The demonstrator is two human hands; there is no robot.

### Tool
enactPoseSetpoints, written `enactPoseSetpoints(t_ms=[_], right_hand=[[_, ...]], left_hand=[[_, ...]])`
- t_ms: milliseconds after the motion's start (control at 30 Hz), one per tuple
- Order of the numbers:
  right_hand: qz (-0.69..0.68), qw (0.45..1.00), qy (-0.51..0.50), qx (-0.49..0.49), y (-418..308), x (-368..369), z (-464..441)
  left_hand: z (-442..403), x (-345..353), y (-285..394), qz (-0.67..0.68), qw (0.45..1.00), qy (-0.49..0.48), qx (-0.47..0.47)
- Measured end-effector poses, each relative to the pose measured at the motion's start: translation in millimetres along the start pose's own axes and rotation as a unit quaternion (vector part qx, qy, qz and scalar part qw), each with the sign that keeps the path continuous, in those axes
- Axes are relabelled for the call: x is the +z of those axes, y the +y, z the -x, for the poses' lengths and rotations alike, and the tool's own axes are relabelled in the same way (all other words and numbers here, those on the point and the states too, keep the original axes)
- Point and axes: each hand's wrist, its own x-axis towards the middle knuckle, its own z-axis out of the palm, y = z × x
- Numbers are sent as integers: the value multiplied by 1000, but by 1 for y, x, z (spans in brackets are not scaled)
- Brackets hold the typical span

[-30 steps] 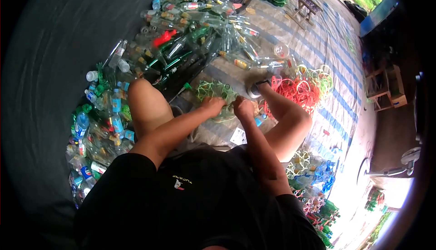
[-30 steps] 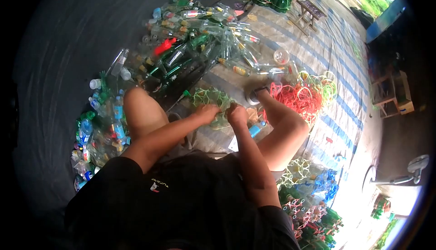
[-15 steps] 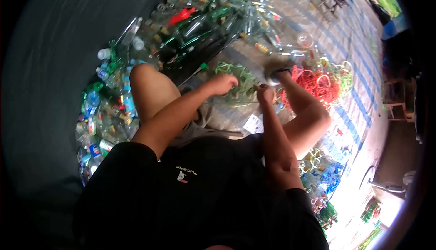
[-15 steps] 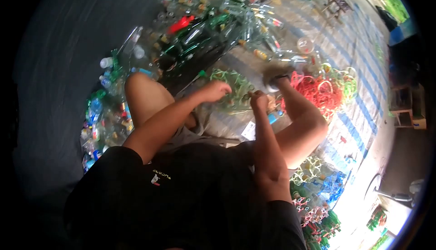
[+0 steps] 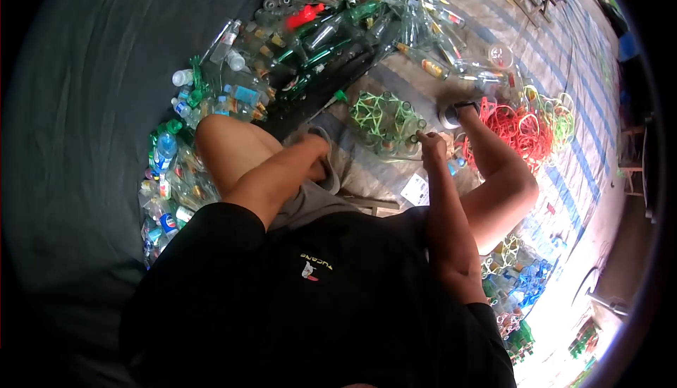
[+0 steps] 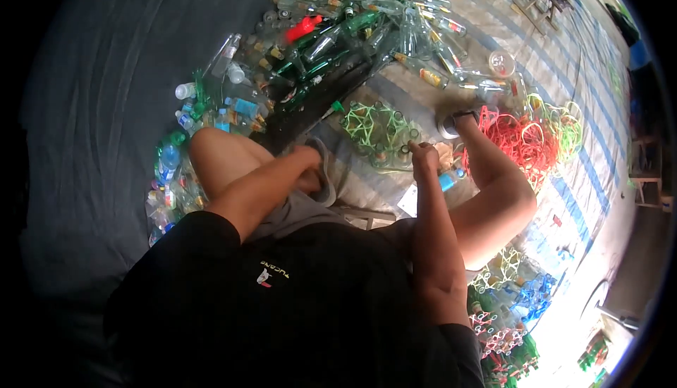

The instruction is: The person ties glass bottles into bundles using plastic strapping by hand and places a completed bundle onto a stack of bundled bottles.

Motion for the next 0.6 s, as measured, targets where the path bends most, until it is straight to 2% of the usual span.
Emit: enactPoseSetpoints(t_ms=[33,67,100,133,167,200,233,333,400,433,600], right_hand=[[-62,996,-25,60,-5,0,5],[-64,996,-28,61,-7,1,7],[-94,992,-37,78,-6,2,6],[-124,987,-46,95,-5,2,5],[-124,987,-48,96,-3,3,4],[-107,988,-50,97,-4,3,2],[-91,990,-50,98,-4,4,0],[-100,989,-44,98,-5,4,2],[-81,992,-39,87,-3,2,2],[-64,995,-32,74,-3,2,0],[-77,994,-39,73,6,3,-11]], left_hand=[[18,-19,-9,-55,994,80,-42],[-1,-28,-24,-14,993,79,-91],[52,-47,-20,-56,991,84,-92],[60,-50,-19,-57,991,82,-94],[66,-53,-17,-52,993,40,-95],[73,-57,-16,-46,994,-1,-97],[84,-62,-15,-45,994,-1,-99],[101,-72,-19,-61,994,53,-70],[96,-76,-34,93,995,30,-29],[104,-76,-38,62,997,26,33],[71,-56,-40,118,991,59,36]])
